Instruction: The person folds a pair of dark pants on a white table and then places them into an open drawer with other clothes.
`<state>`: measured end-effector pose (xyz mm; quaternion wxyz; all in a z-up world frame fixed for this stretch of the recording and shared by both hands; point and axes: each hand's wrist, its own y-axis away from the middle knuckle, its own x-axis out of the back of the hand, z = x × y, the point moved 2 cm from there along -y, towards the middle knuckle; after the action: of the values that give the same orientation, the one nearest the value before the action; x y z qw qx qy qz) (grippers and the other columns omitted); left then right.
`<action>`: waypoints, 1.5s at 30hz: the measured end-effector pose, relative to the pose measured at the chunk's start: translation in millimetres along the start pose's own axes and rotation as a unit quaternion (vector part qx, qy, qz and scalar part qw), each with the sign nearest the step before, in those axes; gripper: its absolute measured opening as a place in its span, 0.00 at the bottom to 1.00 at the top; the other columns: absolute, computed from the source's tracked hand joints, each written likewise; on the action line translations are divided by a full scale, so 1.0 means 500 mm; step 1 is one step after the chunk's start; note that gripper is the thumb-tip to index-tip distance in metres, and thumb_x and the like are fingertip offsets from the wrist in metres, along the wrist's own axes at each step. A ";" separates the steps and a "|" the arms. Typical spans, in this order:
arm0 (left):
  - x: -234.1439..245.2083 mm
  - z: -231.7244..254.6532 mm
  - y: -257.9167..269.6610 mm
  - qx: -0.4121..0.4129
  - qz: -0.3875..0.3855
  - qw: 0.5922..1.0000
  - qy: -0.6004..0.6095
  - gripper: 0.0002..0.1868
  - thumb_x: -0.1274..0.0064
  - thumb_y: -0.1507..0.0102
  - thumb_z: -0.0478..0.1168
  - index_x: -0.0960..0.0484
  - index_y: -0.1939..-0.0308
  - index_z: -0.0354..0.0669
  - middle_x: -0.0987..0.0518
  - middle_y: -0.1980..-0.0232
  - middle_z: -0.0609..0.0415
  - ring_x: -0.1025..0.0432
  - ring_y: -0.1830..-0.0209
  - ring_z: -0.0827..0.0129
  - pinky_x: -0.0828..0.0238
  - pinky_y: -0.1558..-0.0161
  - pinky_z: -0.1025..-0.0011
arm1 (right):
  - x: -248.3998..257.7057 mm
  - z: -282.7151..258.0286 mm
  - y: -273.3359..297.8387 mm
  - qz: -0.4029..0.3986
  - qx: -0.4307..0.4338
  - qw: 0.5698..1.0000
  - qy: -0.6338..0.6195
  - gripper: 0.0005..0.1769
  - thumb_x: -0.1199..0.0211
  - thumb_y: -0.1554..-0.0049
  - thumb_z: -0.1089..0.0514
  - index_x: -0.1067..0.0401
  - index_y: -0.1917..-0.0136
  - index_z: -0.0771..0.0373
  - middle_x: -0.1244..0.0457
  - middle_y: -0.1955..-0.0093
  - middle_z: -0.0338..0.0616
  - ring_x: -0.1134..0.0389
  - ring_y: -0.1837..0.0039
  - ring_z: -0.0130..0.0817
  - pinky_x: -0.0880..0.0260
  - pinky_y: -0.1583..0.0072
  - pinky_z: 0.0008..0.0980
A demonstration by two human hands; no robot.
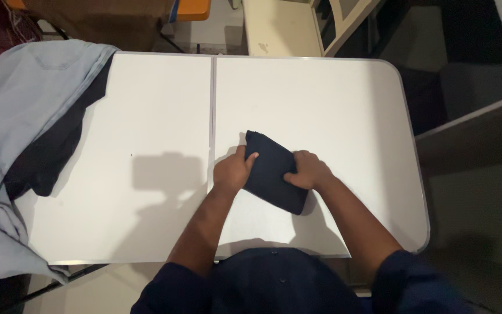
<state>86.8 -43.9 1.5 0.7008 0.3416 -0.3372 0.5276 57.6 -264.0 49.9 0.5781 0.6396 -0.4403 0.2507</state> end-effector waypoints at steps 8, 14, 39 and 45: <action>0.005 -0.010 0.052 -0.182 0.290 0.931 -0.128 0.20 0.44 0.36 0.55 0.22 0.48 0.47 0.23 0.61 0.50 0.28 0.58 0.56 0.34 0.53 0.57 | -0.088 0.063 -0.046 -0.122 0.007 0.953 -0.276 0.48 0.15 0.63 0.47 0.30 0.39 0.79 0.29 0.43 0.61 0.25 0.41 0.48 0.25 0.39 0.40; -0.011 0.041 0.143 -0.125 0.112 0.984 -0.056 0.16 0.45 0.33 0.54 0.20 0.54 0.45 0.20 0.59 0.48 0.26 0.58 0.53 0.32 0.52 0.54 | -0.114 0.036 0.014 -0.185 -0.048 0.868 -0.458 0.36 0.25 0.60 0.57 0.26 0.38 0.71 0.28 0.47 0.55 0.26 0.47 0.44 0.25 0.44 0.41; -0.091 -0.003 0.064 0.201 -0.145 0.669 0.701 0.33 0.39 0.41 0.47 0.27 0.35 0.37 0.20 0.42 0.45 0.23 0.45 0.57 0.23 0.45 0.58 | -0.057 -0.082 0.180 0.120 0.136 0.937 -0.299 0.31 0.33 0.47 0.43 0.28 0.35 0.60 0.30 0.41 0.51 0.26 0.43 0.44 0.26 0.41 0.40; -0.029 0.008 0.052 0.024 -0.392 0.751 0.531 0.40 0.36 0.42 0.50 0.31 0.31 0.35 0.22 0.37 0.40 0.27 0.36 0.55 0.33 0.34 0.59 | 0.051 0.004 0.133 0.282 0.211 0.930 -0.108 0.55 0.20 0.60 0.36 0.34 0.31 0.72 0.37 0.37 0.66 0.36 0.36 0.61 0.35 0.38 0.53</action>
<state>58.0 -49.1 -5.4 0.9039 0.1256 0.2654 0.3111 12.9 -268.9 105.1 0.2845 0.6194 -0.5990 0.4202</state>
